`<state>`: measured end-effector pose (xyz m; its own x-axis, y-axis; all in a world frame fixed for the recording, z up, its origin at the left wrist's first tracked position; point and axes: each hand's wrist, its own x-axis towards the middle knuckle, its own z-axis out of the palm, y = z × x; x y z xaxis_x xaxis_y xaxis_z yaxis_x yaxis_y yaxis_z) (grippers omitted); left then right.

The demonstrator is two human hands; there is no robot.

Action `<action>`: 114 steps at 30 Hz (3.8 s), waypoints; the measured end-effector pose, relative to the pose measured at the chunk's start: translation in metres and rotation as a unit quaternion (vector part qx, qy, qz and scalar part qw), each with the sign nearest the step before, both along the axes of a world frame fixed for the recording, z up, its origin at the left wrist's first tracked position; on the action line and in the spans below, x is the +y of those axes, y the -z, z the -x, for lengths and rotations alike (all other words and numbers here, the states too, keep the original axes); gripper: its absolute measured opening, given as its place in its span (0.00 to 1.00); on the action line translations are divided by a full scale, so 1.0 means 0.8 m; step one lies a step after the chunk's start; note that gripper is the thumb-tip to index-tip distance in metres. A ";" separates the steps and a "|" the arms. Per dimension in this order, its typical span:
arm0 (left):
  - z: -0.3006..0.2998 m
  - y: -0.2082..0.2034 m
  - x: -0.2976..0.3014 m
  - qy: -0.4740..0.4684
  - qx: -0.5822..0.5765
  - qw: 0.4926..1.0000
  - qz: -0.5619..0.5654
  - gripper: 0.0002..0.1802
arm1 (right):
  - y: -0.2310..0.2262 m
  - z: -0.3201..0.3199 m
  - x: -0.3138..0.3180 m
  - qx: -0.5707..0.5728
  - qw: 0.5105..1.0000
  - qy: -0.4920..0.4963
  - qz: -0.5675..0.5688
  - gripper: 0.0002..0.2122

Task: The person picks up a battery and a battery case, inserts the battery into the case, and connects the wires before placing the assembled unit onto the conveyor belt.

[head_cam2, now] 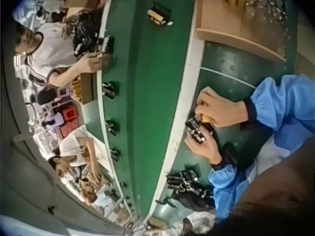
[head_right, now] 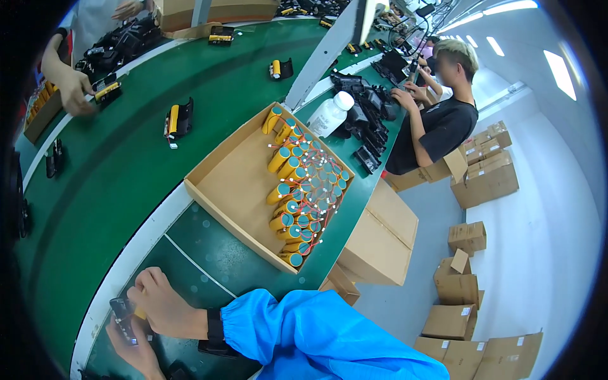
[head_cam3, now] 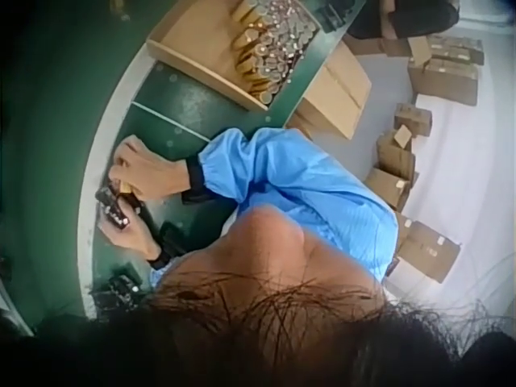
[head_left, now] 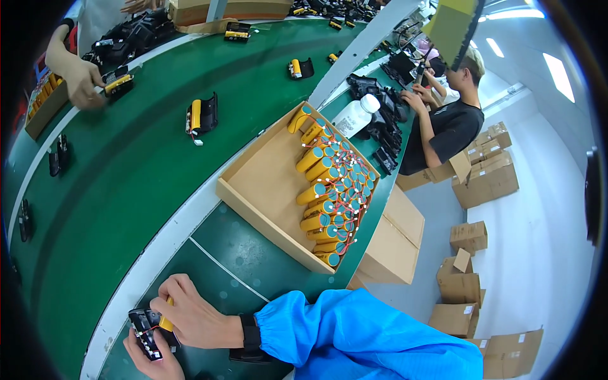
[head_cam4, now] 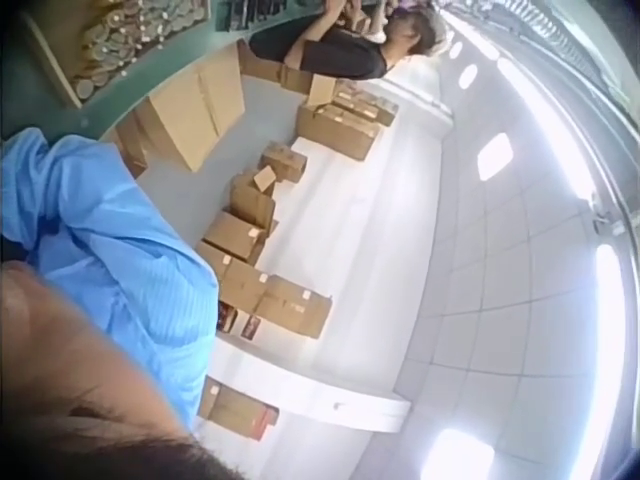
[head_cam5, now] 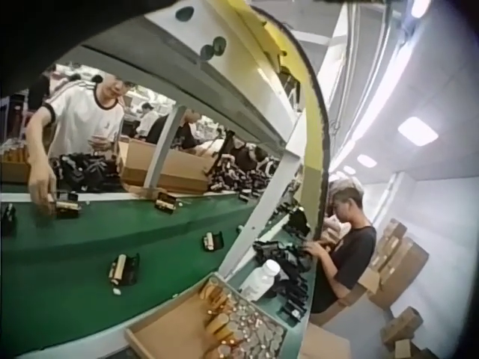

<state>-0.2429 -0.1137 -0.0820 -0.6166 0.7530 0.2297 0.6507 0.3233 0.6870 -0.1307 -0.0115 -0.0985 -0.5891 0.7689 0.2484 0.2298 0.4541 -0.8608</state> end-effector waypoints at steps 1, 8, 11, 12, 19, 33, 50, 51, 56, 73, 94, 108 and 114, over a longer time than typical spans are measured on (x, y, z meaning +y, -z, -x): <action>0.000 -0.002 0.001 0.002 0.000 1.000 -0.003 0.23 | 0.000 0.001 0.000 0.001 1.000 0.001 0.005 0.14; 0.003 0.000 0.004 0.002 -0.021 1.000 0.001 0.24 | 0.009 0.003 0.004 0.008 1.000 0.001 -0.002 0.15; 0.012 0.010 -0.006 0.010 -0.001 1.000 -0.006 0.23 | 0.007 0.008 0.004 0.018 1.000 -0.002 -0.006 0.17; 0.016 0.023 -0.012 0.007 -0.065 0.998 0.013 0.21 | 0.007 0.007 0.005 0.028 1.000 -0.001 -0.012 0.17; 0.012 0.048 -0.008 0.025 -0.004 0.998 -0.049 0.13 | 0.007 -0.002 0.011 0.067 0.997 -0.013 -0.019 0.18; 0.005 0.012 0.001 0.031 0.068 0.994 -0.078 0.19 | 0.011 -0.020 0.013 -0.074 0.980 0.039 -0.179 0.17; -0.001 0.036 -0.015 -0.052 0.086 0.994 -0.037 0.26 | -0.027 -0.011 0.015 -0.096 0.988 -0.102 -0.064 0.17; -0.001 0.036 -0.015 -0.061 0.091 0.993 -0.041 0.26 | -0.026 -0.007 0.009 -0.092 0.987 -0.109 -0.070 0.17; -0.010 0.035 -0.016 -0.059 0.101 0.993 0.001 0.25 | -0.007 0.000 -0.007 -0.025 0.990 -0.103 -0.096 0.19; 0.021 0.008 -0.023 0.089 0.042 0.994 0.050 0.39 | -0.024 0.026 -0.022 -0.004 0.996 -0.056 -0.065 0.22; 0.046 -0.015 -0.046 0.217 -0.028 0.969 0.113 0.47 | -0.041 0.023 -0.026 -0.095 0.980 -0.142 -0.105 0.40; 0.063 -0.034 -0.032 0.194 -0.086 0.967 0.144 0.38 | -0.027 0.033 -0.032 -0.102 0.977 -0.119 -0.145 0.39; 0.081 -0.023 -0.001 0.120 -0.257 0.931 0.231 0.31 | -0.035 0.034 -0.039 -0.090 0.984 -0.124 -0.091 0.38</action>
<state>-0.3080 -0.1143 -0.0640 -0.3566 0.8283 -0.4322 0.3665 0.5495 0.7508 -0.1575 -0.0430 -0.0709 -0.7998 0.5491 0.2427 0.2342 0.6576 -0.7160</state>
